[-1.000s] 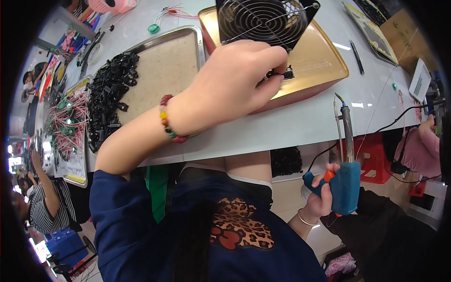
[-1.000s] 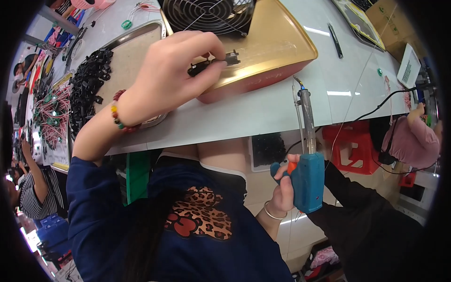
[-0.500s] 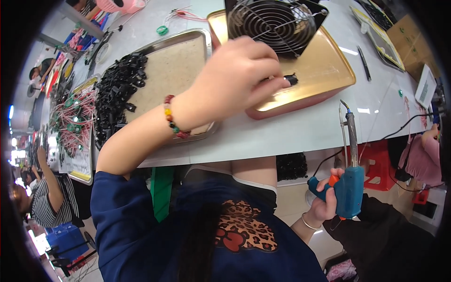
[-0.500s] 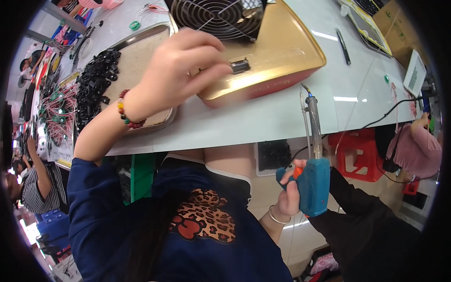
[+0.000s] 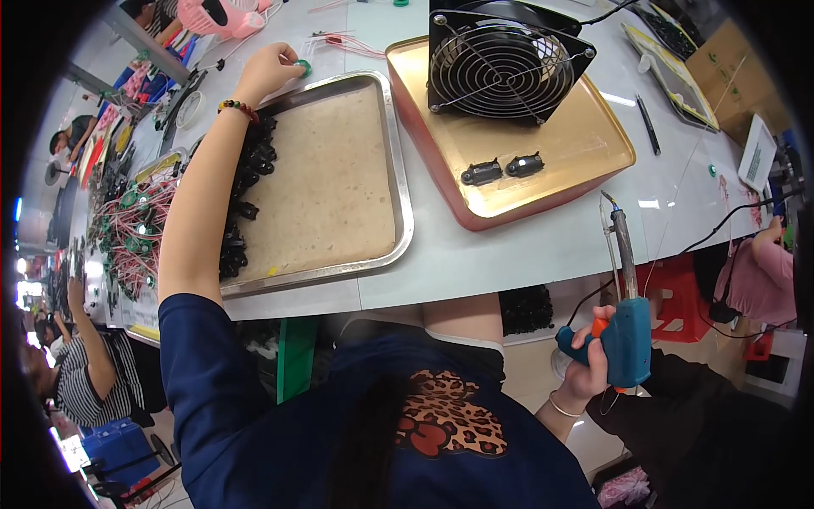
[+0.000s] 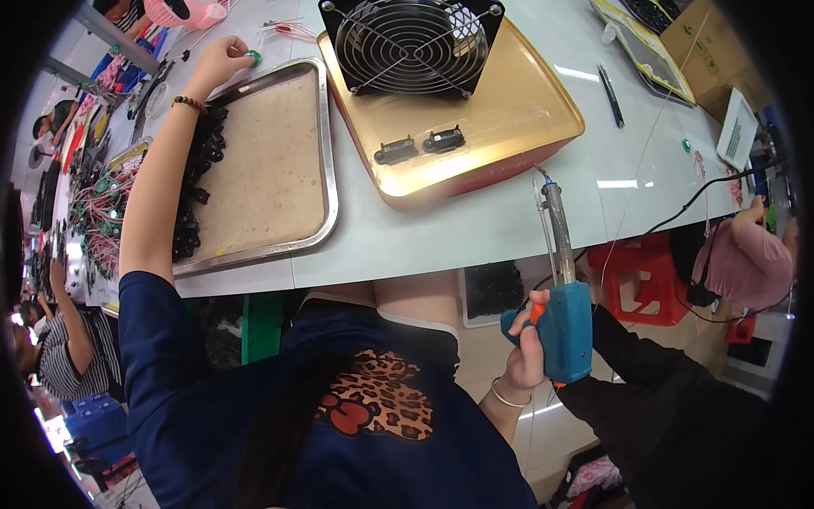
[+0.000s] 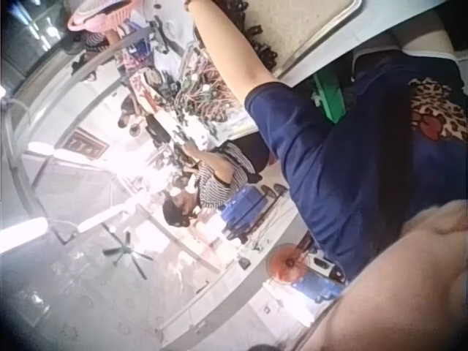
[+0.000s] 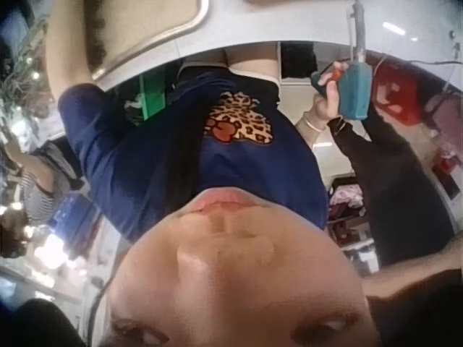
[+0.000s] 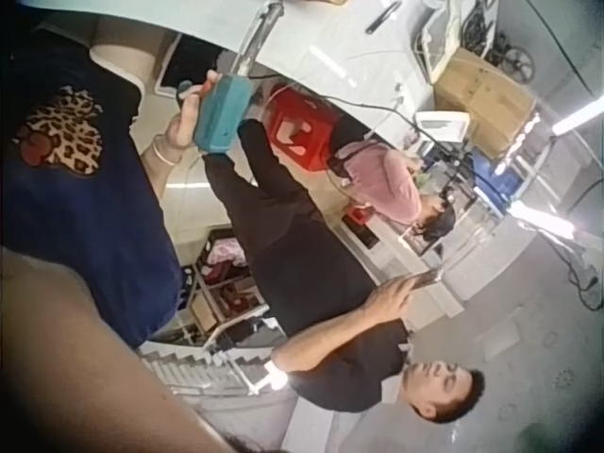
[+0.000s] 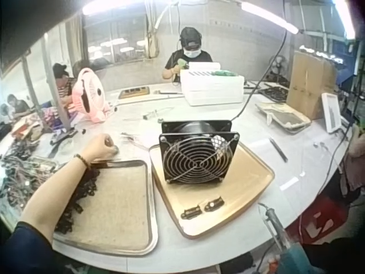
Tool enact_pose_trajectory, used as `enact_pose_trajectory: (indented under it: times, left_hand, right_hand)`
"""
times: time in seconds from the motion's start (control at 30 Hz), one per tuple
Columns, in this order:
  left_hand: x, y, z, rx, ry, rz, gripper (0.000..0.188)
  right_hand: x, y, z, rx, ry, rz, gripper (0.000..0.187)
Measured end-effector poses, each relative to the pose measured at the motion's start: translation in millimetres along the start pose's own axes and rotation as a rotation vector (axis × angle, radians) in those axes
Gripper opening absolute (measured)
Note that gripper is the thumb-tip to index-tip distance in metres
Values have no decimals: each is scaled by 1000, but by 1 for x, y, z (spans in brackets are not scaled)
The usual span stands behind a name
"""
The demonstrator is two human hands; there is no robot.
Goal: Soldering wires to small circuit boards for toy components at a workbench.
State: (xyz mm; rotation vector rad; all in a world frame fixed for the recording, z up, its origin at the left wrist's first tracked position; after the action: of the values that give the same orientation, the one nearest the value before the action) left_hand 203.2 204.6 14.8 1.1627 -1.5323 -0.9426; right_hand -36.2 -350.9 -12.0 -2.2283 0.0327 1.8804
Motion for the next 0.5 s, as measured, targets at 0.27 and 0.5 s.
enact_pose_trajectory:
  times: [0.27, 0.5]
  left_hand:
    - [2, 12, -9, -4, -16, 235, 27]
    - [20, 47, 12, 166, -129, 396, 24]
  right_hand:
    - [2, -2, 1, 21, -50, 31, 45]
    - [5, 0, 0, 26, -40, 12, 46]
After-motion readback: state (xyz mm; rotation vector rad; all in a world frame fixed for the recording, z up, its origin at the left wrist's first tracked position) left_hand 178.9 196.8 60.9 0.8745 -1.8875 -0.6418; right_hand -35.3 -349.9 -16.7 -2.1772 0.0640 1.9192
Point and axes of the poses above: each hand's wrist, its own z-axis away from the middle knuckle, its own y-axis out of the back of the hand, x = y × z, the point moved 6 cm from there along -z, towards the middle knuckle, and after that the axes turned 13 degrees about -y, right-handed, at the moved point
